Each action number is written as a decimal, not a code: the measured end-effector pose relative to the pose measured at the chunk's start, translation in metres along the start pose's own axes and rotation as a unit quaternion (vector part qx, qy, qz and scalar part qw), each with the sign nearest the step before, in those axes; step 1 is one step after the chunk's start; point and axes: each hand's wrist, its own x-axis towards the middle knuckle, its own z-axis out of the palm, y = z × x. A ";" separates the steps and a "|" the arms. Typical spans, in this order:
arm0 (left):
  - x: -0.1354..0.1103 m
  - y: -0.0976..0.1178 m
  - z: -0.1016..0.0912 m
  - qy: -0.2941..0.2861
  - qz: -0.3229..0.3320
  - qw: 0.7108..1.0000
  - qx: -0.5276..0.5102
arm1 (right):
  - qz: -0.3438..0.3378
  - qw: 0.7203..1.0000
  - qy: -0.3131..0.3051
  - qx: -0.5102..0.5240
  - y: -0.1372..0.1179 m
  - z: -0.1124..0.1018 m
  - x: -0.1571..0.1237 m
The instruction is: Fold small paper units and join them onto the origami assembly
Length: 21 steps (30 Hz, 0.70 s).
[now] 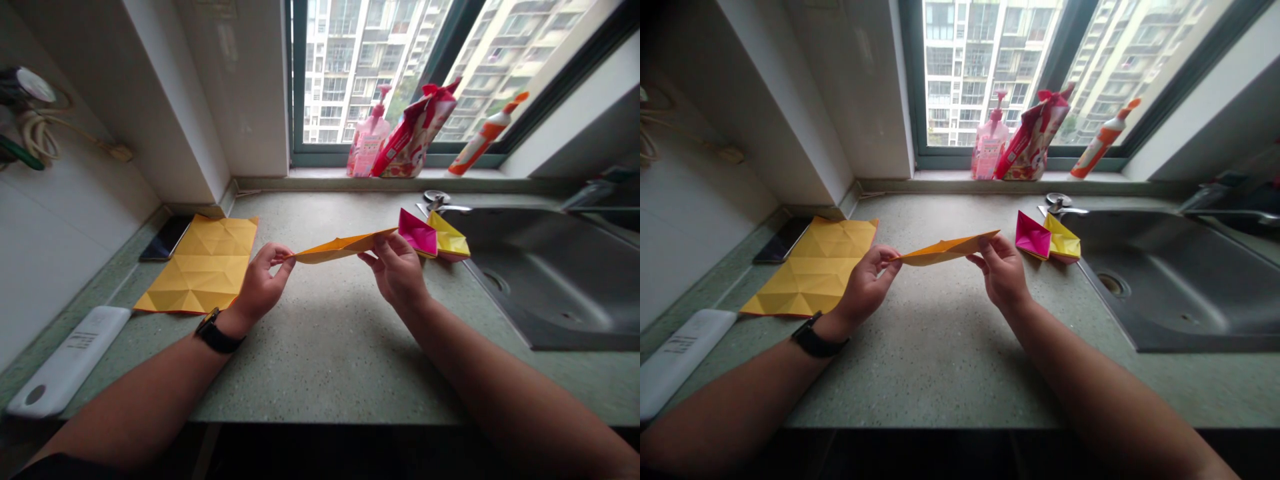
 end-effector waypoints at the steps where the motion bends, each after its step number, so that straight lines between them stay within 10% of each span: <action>1: 0.000 -0.001 -0.001 -0.002 -0.002 1.000 0.006 | -0.003 1.000 0.007 -0.001 0.000 0.001 0.000; 10: -0.005 0.017 -0.009 -0.061 0.208 0.959 0.185 | -0.107 0.989 -0.043 -0.097 -0.013 0.022 -0.022; 21: -0.011 0.025 -0.004 -0.109 0.130 0.977 0.132 | -0.178 0.950 -0.187 -0.177 -0.028 0.029 -0.034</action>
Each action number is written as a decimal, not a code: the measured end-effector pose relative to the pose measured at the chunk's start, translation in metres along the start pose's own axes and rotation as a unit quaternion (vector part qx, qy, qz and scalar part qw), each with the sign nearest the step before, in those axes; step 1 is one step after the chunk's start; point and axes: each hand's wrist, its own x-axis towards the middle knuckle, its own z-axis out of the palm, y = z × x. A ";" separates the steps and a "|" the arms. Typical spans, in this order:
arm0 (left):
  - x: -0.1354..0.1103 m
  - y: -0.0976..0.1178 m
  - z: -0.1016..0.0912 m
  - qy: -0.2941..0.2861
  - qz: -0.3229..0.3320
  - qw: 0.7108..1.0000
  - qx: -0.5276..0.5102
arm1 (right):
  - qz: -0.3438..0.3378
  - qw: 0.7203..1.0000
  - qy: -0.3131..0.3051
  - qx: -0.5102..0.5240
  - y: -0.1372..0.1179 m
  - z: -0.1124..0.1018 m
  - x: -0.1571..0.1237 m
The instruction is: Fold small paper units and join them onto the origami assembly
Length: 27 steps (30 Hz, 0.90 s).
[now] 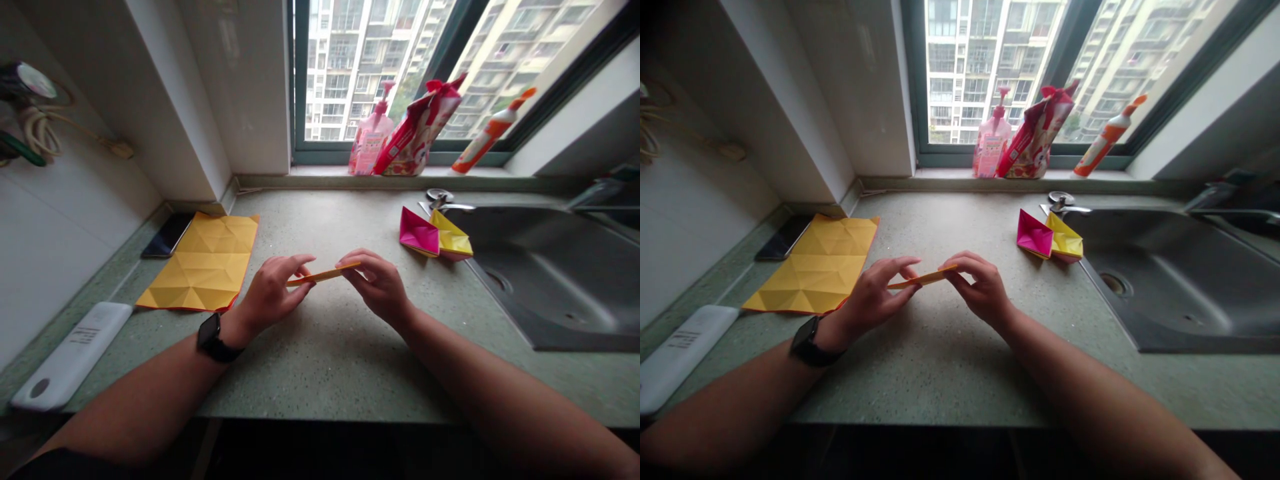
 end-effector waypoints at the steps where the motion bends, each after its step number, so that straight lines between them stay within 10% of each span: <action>1: 0.001 0.001 0.000 -0.008 -0.018 0.999 -0.027 | 0.004 1.000 0.000 0.000 0.001 0.000 -0.001; 7: 0.005 -0.007 0.005 -0.010 -0.191 0.959 -0.210 | -0.014 0.995 0.077 -0.057 0.002 0.000 -0.003; 11: 0.004 -0.017 0.017 -0.039 -0.262 0.925 -0.272 | -0.081 0.978 -0.006 -0.192 0.003 0.003 -0.004; 19: 0.007 -0.013 0.033 -0.038 -0.186 0.981 -0.049 | -0.019 0.952 -0.106 -0.288 0.024 0.012 -0.011; 27: 0.008 -0.011 0.037 -0.085 -0.146 0.978 0.125 | -0.012 0.934 -0.153 -0.324 0.026 0.018 -0.013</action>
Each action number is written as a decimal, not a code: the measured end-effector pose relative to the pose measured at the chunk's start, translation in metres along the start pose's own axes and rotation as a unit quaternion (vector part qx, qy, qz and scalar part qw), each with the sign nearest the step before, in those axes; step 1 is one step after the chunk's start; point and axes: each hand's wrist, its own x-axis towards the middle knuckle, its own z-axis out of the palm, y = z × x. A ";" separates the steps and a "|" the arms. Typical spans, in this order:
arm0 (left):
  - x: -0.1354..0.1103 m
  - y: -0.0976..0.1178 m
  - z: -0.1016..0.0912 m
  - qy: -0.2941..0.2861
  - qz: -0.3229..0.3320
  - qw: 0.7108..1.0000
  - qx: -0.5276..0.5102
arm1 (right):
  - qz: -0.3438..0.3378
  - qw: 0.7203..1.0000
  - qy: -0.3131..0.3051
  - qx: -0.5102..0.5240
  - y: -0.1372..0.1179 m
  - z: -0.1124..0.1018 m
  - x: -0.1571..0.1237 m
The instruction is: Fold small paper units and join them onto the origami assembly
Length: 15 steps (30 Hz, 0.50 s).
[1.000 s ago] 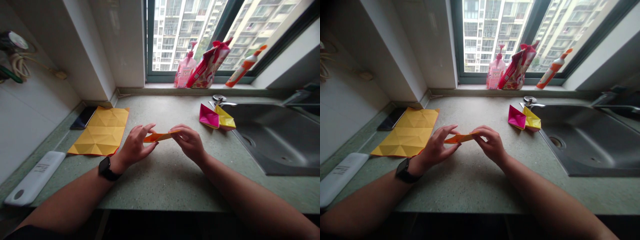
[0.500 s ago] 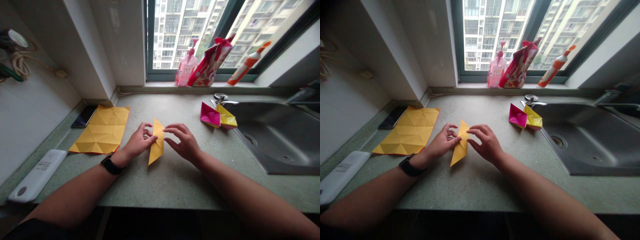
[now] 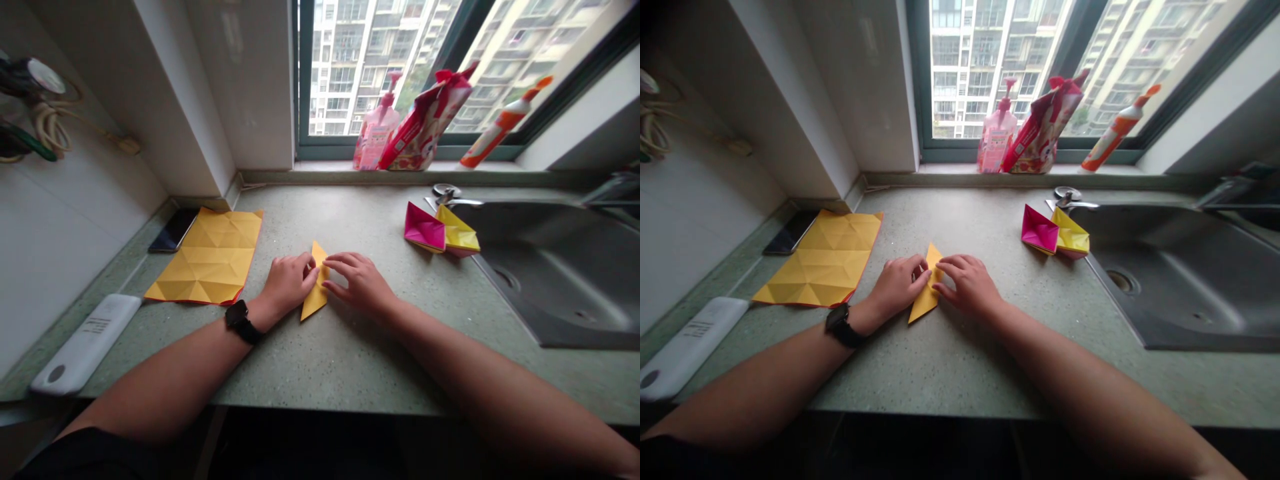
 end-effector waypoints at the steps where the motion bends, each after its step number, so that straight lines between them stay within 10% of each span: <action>1: -0.001 0.002 0.000 -0.005 0.005 1.000 0.013 | -0.001 1.000 -0.005 -0.007 0.000 0.000 0.000; 15: -0.004 -0.012 -0.008 -0.121 0.187 0.974 0.049 | 0.028 0.985 -0.118 -0.121 -0.010 -0.007 -0.007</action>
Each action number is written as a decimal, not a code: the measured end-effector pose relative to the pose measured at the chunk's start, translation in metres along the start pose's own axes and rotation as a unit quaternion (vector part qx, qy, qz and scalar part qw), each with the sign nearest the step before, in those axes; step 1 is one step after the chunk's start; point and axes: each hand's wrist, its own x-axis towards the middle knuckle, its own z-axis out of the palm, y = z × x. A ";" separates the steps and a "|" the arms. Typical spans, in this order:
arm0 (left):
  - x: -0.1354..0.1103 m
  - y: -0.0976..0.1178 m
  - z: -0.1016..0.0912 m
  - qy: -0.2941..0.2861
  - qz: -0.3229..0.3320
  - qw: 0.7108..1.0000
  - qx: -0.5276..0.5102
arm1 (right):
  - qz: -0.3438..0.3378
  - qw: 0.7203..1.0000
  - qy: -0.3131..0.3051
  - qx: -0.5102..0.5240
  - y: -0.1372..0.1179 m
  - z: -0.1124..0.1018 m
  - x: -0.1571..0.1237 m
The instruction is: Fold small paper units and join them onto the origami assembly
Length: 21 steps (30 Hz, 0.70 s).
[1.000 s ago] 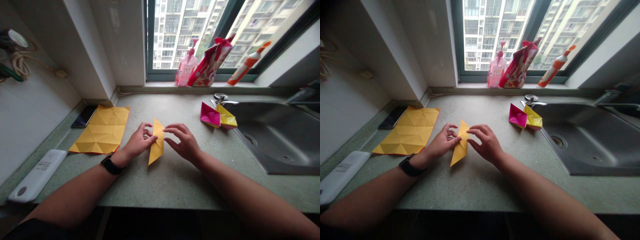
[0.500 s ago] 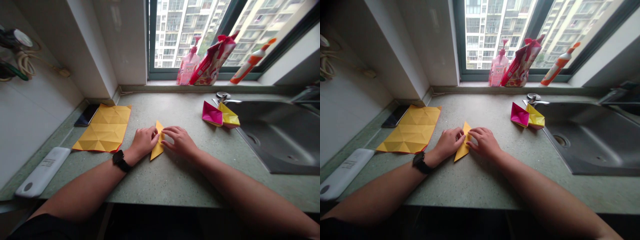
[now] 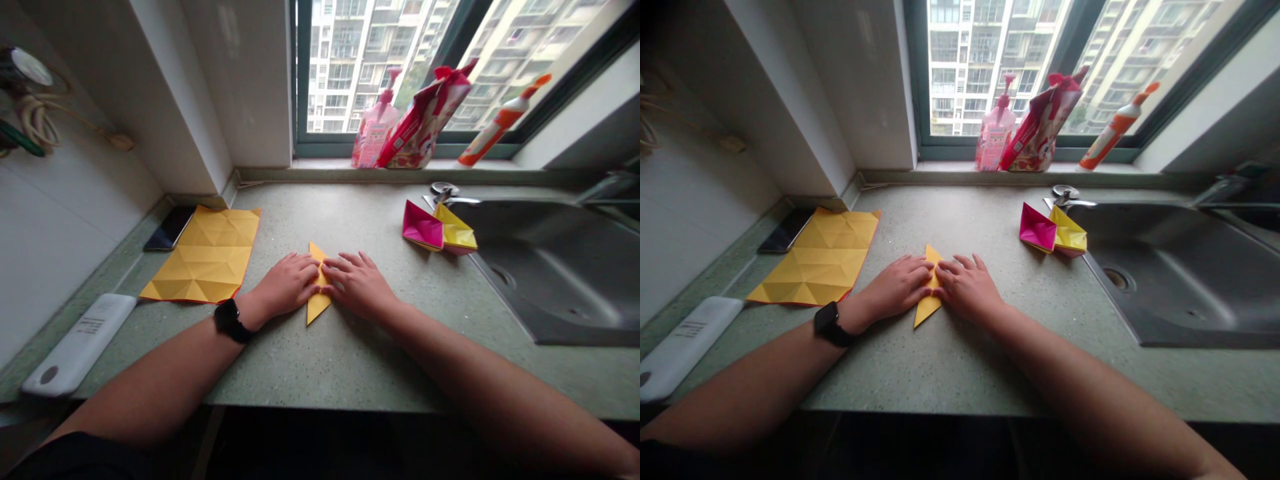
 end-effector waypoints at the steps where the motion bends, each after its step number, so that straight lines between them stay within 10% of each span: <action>1: 0.000 -0.002 -0.001 -0.014 0.007 1.000 -0.006 | 0.002 1.000 -0.015 -0.004 -0.001 -0.002 -0.001; 21: -0.003 -0.019 -0.018 -0.181 -0.015 0.982 0.049 | 0.002 0.999 -0.046 0.020 0.003 0.001 0.000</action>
